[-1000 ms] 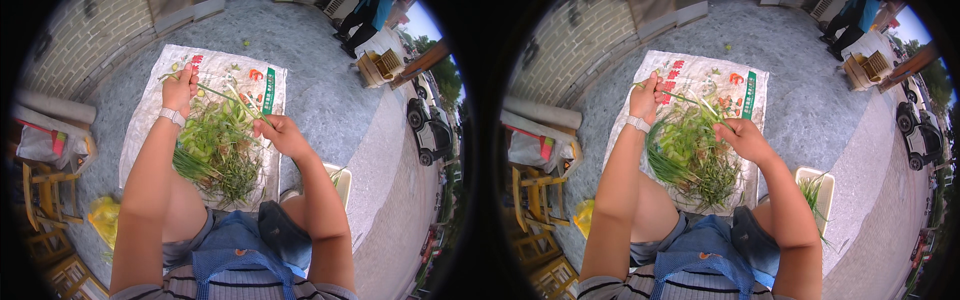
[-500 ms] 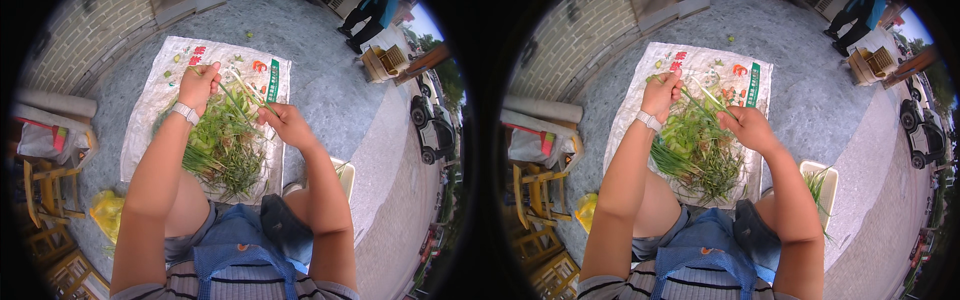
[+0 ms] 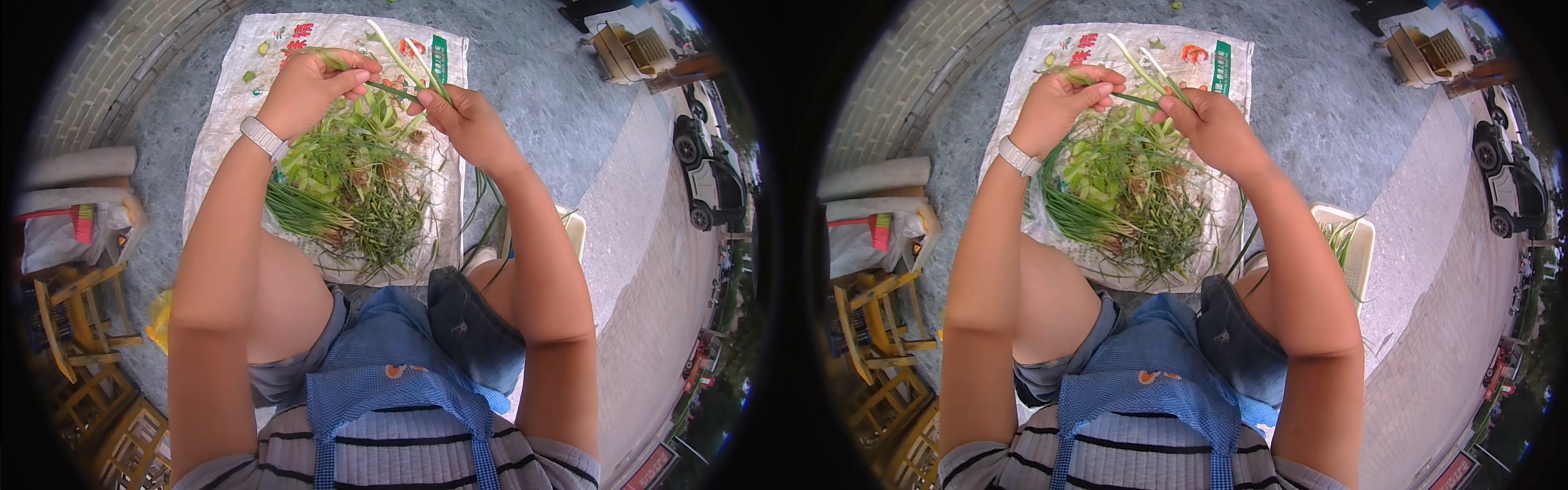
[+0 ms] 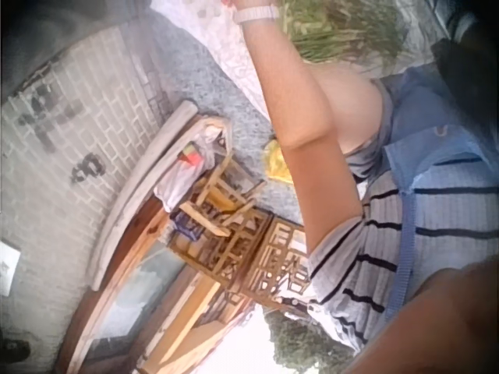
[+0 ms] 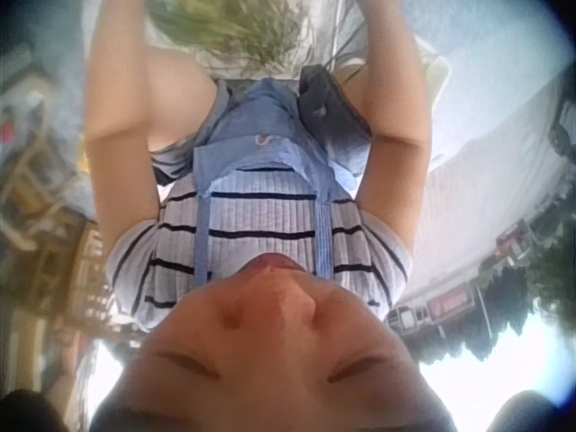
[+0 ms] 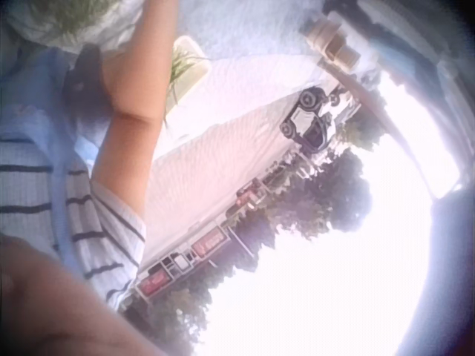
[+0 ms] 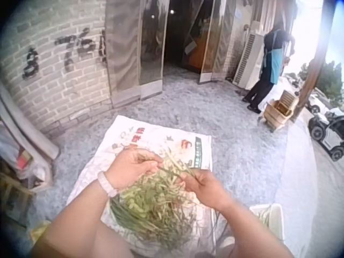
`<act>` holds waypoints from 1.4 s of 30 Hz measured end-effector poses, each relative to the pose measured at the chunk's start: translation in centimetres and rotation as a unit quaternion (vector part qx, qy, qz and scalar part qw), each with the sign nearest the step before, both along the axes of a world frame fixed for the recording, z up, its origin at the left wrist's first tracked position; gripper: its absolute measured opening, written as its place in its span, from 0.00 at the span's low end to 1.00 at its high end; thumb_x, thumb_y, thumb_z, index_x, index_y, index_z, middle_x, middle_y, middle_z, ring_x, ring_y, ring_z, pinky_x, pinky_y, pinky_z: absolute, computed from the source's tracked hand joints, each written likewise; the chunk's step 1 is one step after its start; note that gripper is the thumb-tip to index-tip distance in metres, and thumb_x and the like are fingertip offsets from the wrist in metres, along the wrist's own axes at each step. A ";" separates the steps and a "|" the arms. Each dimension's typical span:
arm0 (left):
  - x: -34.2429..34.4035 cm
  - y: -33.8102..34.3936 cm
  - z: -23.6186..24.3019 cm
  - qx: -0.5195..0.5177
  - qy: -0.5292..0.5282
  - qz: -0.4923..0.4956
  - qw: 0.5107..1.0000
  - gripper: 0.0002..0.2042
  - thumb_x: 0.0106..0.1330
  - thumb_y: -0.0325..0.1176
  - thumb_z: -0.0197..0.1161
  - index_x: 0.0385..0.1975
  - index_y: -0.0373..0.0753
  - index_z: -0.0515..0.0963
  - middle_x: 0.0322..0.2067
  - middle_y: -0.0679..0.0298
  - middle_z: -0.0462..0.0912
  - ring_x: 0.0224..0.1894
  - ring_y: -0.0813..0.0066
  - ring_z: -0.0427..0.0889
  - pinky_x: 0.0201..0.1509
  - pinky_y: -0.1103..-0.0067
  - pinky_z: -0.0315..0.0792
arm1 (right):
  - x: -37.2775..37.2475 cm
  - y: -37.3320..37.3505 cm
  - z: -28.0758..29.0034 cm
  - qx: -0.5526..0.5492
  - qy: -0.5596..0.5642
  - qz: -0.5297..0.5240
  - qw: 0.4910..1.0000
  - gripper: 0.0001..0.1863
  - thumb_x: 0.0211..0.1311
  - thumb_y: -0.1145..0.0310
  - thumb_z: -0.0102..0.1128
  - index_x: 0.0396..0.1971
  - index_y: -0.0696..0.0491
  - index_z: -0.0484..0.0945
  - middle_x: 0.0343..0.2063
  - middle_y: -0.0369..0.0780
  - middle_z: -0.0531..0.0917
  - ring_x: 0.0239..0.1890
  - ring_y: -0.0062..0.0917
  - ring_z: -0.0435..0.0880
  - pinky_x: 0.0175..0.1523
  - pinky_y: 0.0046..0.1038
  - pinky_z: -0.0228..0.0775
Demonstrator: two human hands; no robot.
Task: The person sits on the ground and trims green onions by hand, removing roots and outer layers. They place the cleaned onions into a white basket and discard the trimmings onto a sack on the ground.
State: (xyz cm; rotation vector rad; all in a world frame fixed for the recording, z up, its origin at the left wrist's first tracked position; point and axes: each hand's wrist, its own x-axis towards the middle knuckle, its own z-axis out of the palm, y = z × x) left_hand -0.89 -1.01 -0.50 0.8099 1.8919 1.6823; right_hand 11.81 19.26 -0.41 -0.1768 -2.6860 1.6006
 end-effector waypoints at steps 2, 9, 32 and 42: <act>0.6 0.6 -0.3 -0.033 0.070 -0.019 0.997 0.11 0.66 0.31 0.60 0.44 0.34 0.80 0.38 0.65 0.84 0.36 0.83 0.79 0.43 0.84 0.74 | 0.2 0.7 -0.5 0.048 0.035 -0.004 0.998 0.18 0.69 0.53 0.51 0.34 0.52 0.82 0.18 0.39 0.76 0.22 0.23 0.71 0.32 0.26 0.66; 0.8 1.7 -0.8 -0.147 0.479 -0.013 0.865 0.09 0.64 0.30 0.58 0.40 0.38 0.82 0.32 0.61 0.84 0.31 0.76 0.82 0.37 0.79 0.73 | 1.6 0.2 1.9 0.293 0.128 -0.006 0.947 0.14 0.63 0.57 0.56 0.33 0.53 0.78 0.28 0.46 0.82 0.31 0.44 0.80 0.35 0.40 0.72; -4.1 -8.6 -18.1 -0.588 0.252 0.008 0.769 0.14 0.61 0.29 0.57 0.46 0.34 0.77 0.38 0.52 0.81 0.45 0.56 0.80 0.47 0.68 0.73 | 20.6 23.9 -1.1 0.573 -0.008 -0.225 0.788 0.12 0.71 0.60 0.47 0.42 0.53 0.72 0.31 0.48 0.80 0.31 0.48 0.80 0.31 0.41 0.70; -1.9 3.6 -31.6 -0.528 0.213 0.010 0.822 0.15 0.66 0.28 0.51 0.50 0.47 0.77 0.49 0.58 0.78 0.52 0.57 0.75 0.56 0.64 0.69 | 31.0 24.2 -23.4 0.481 -0.448 -0.175 0.733 0.35 0.56 0.58 0.63 0.61 0.53 0.61 0.59 0.45 0.67 0.64 0.39 0.62 0.65 0.40 0.56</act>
